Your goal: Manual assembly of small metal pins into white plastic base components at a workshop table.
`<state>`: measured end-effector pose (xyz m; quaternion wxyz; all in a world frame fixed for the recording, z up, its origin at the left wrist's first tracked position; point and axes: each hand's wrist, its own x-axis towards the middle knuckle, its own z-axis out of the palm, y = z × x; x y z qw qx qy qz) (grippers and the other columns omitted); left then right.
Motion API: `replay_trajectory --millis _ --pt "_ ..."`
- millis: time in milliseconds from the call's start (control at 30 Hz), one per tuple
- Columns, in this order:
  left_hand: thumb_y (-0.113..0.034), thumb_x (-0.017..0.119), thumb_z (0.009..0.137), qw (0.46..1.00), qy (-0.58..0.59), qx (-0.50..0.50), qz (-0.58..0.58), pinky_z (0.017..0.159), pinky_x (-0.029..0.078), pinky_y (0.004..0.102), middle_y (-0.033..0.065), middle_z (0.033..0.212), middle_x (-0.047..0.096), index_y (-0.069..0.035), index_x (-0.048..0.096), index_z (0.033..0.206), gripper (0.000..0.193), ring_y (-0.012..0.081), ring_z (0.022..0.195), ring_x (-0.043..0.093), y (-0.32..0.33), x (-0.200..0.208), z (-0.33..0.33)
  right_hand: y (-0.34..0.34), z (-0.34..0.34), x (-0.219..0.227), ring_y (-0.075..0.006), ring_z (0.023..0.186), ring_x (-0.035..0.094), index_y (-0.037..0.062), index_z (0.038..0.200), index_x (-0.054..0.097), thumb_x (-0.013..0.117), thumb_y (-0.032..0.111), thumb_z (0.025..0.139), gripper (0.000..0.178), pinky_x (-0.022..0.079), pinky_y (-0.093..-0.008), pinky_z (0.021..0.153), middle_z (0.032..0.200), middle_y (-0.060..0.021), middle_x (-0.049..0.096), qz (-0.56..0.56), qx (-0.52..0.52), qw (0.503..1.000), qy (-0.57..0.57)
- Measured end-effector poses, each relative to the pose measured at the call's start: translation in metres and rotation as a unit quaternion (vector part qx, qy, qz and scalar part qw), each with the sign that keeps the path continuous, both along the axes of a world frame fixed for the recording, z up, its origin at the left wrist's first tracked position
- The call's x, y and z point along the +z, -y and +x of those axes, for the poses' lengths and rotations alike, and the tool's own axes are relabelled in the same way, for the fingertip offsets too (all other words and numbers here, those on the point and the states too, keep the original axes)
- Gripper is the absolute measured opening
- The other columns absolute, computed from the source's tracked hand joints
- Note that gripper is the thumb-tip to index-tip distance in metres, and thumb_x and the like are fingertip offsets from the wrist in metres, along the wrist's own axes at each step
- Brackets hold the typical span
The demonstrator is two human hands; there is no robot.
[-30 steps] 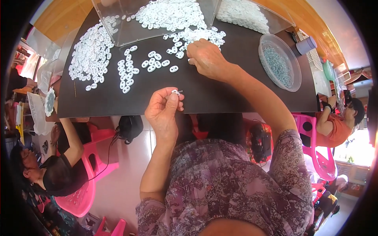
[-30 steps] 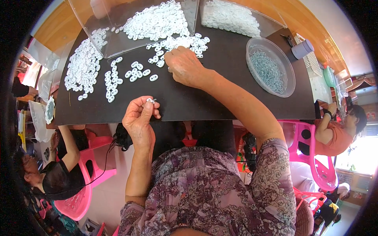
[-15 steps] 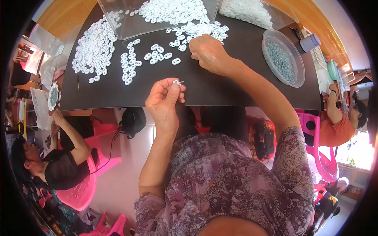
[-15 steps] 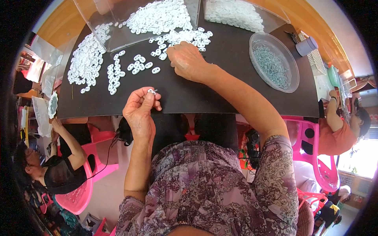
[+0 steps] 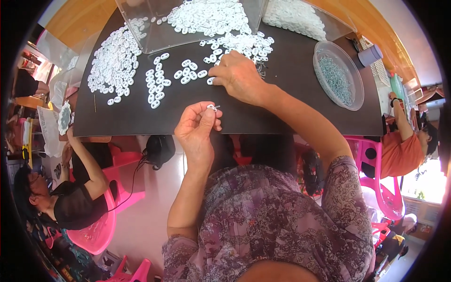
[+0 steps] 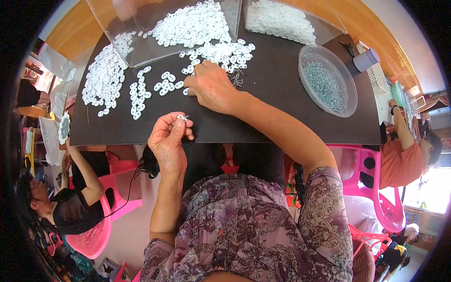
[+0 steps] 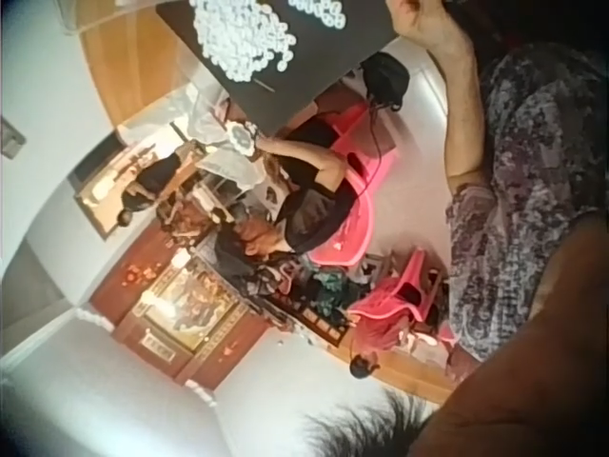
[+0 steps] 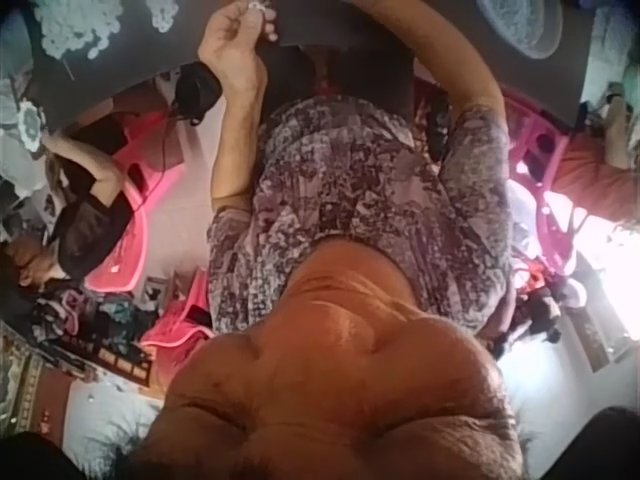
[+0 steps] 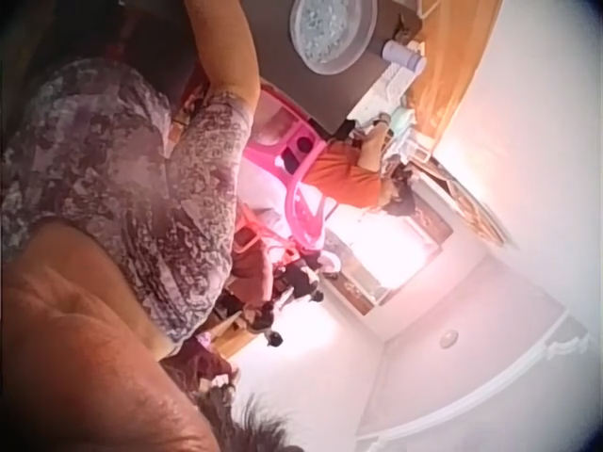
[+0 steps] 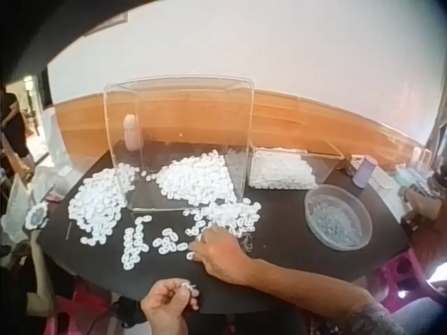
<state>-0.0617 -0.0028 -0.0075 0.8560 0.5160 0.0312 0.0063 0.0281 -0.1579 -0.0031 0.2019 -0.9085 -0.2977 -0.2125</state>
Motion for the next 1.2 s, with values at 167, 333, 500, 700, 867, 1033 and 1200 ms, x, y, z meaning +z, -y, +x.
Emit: replay_trajectory --millis 167,333,500,700,867,1033,1200 --pt "-0.004 0.058 0.088 1.0 -0.004 0.002 0.005 0.056 0.045 0.0237 0.0107 0.077 0.063 0.004 0.059 0.094 0.01 0.0114 0.06 0.054 0.001 0.001 -0.001 -0.004 0.002 0.0 -0.0291 0.078 0.054 0.0063 0.084 0.063 0.07 0.008 0.069 0.016 0.045 -0.0389 0.066 0.077 -0.0099 0.056 0.004 0.012 1.0 -0.028" --pt "-0.003 0.057 0.089 1.0 -0.001 0.006 -0.002 0.055 0.045 0.0239 0.0106 0.077 0.063 0.005 0.059 0.098 0.013 0.0114 0.06 0.054 0.0 -0.001 -0.001 -0.004 -0.012 0.014 -0.0166 0.071 0.055 0.0049 0.087 0.063 0.067 0.005 0.073 0.015 0.045 -0.0287 0.065 0.072 -0.0046 0.056 0.136 0.009 0.973 -0.187" --pt "-0.004 0.059 0.088 1.0 0.013 -0.002 0.002 0.056 0.046 0.0223 0.0095 0.079 0.063 0.004 0.06 0.104 0.017 0.0105 0.062 0.055 0.002 0.005 -0.003 0.013 -0.033 0.027 -0.0044 0.072 0.053 0.002 0.092 0.065 0.065 0.003 0.076 0.016 0.043 -0.0192 0.067 0.077 0.0015 0.058 0.316 -0.005 0.883 -0.348" --pt "-0.004 0.059 0.088 1.0 0.02 -0.011 0.012 0.054 0.047 0.0226 0.0109 0.078 0.065 0.005 0.06 0.102 0.017 0.0113 0.061 0.057 0.009 0.011 -0.008 0.02 -0.062 0.032 -0.0061 0.074 0.057 -0.0012 0.092 0.066 0.066 0.004 0.077 0.016 0.045 -0.0197 0.069 0.081 -0.002 0.064 0.472 0.0 0.772 -0.425" --pt "-0.004 0.059 0.087 0.999 0.027 -0.004 0.032 0.052 0.047 0.0229 0.0114 0.077 0.065 0.006 0.061 0.1 0.016 0.0117 0.06 0.058 0.014 0.013 -0.012 0.018 -0.072 0.034 -0.006 0.071 0.057 -0.0038 0.092 0.065 0.066 0.003 0.077 0.016 0.046 -0.0193 0.064 0.079 -0.0035 0.064 0.504 0.004 0.76 -0.41" --pt "-0.003 0.059 0.087 0.999 0.021 0.002 0.05 0.053 0.046 0.0222 0.0106 0.078 0.065 0.006 0.061 0.099 0.015 0.0113 0.061 0.058 0.017 0.016 -0.016 0.016 -0.077 0.032 -0.0083 0.076 0.06 -0.0023 0.093 0.066 0.065 0.003 0.079 0.015 0.047 -0.0207 0.071 0.083 -0.0049 0.066 0.518 0.013 0.751 -0.41" --pt "-0.003 0.058 0.087 0.999 0.015 -0.004 0.052 0.055 0.045 0.0205 0.0086 0.078 0.064 0.005 0.06 0.1 0.015 0.0093 0.064 0.057 0.018 0.015 -0.018 0.013 -0.079 0.027 -0.0101 0.076 0.061 -0.0035 0.094 0.065 0.064 0.002 0.08 0.015 0.05 -0.0227 0.072 0.085 -0.0062 0.066 0.506 0.013 0.767 -0.395"
